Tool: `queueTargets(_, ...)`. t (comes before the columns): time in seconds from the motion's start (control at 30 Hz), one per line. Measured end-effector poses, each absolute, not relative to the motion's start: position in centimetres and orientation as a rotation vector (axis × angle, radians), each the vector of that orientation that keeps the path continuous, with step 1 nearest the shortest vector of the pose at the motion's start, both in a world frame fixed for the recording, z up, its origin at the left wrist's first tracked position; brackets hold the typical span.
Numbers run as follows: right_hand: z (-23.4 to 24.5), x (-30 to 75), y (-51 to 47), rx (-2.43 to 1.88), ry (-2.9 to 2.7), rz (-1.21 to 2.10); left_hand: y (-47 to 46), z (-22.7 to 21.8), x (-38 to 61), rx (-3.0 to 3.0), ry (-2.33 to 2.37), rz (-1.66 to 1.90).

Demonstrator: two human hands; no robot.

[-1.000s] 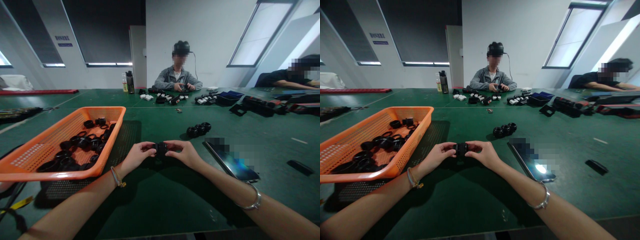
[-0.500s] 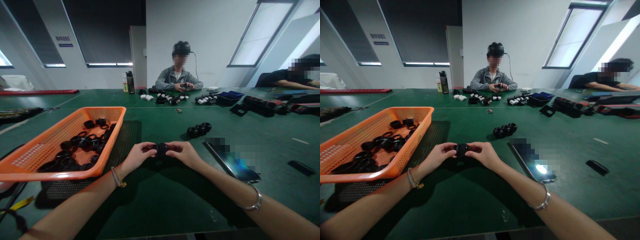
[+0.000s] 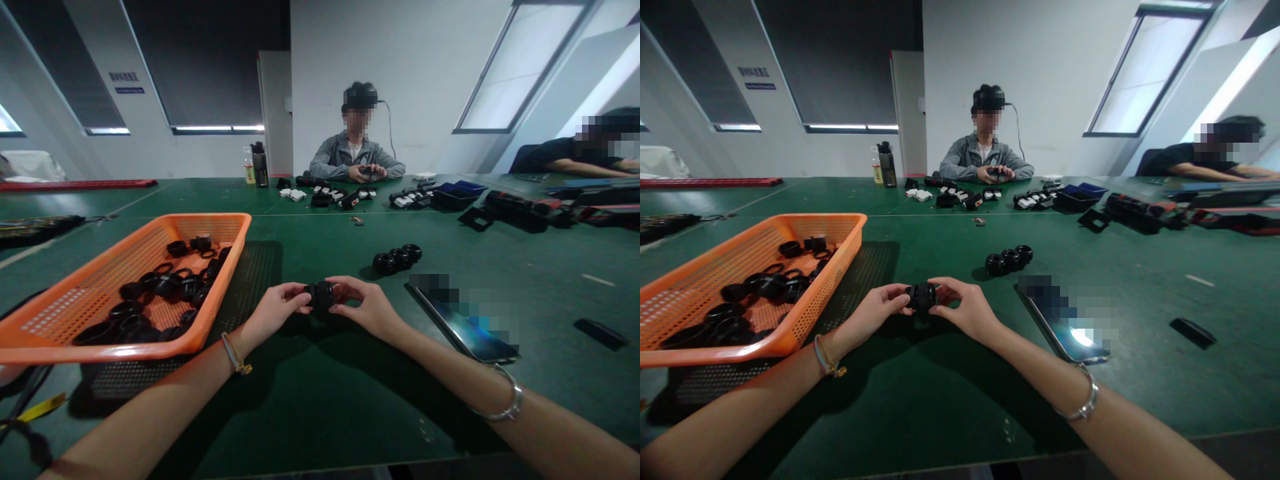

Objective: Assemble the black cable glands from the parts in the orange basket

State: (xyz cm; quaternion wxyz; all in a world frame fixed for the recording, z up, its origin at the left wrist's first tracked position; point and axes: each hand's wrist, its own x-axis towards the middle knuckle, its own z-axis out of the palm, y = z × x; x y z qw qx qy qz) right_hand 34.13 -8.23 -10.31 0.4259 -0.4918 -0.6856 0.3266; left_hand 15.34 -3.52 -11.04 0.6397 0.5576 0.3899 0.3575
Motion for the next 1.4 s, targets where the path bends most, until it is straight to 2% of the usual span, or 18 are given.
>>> queueTargets(0.5, -10.03, 34.07, -8.21, -1.321, -1.696, 0.884, -3.34, -11.7, 15.18, 1.416, 0.842, 0.834)
queueTargets(0.77, -10.35, 33.81, -8.26, -1.234, -1.601, 1.193, -3.8, -11.62, 14.95, 1.586, 0.834, 0.896)
queueTargets(0.87, -10.37, 33.77, -8.27, -1.219, -1.621, 1.21, -3.87, -11.5, 14.99, 1.615, 0.832, 0.895)
queueTargets(0.97, -10.13, 33.75, -8.32, -1.273, -1.769, 1.068, -3.89, -11.49, 15.18, 1.621, 0.832, 0.865)
queueTargets(1.17, -9.83, 33.9, -8.37, -1.336, -2.036, 0.52, -3.88, -11.78, 15.44, 1.688, 0.754, 0.706)
queueTargets(1.4, -10.41, 33.92, -8.51, -1.213, -2.172, 0.323, -4.28, -11.06, 15.34, 1.887, 0.782, 0.587)
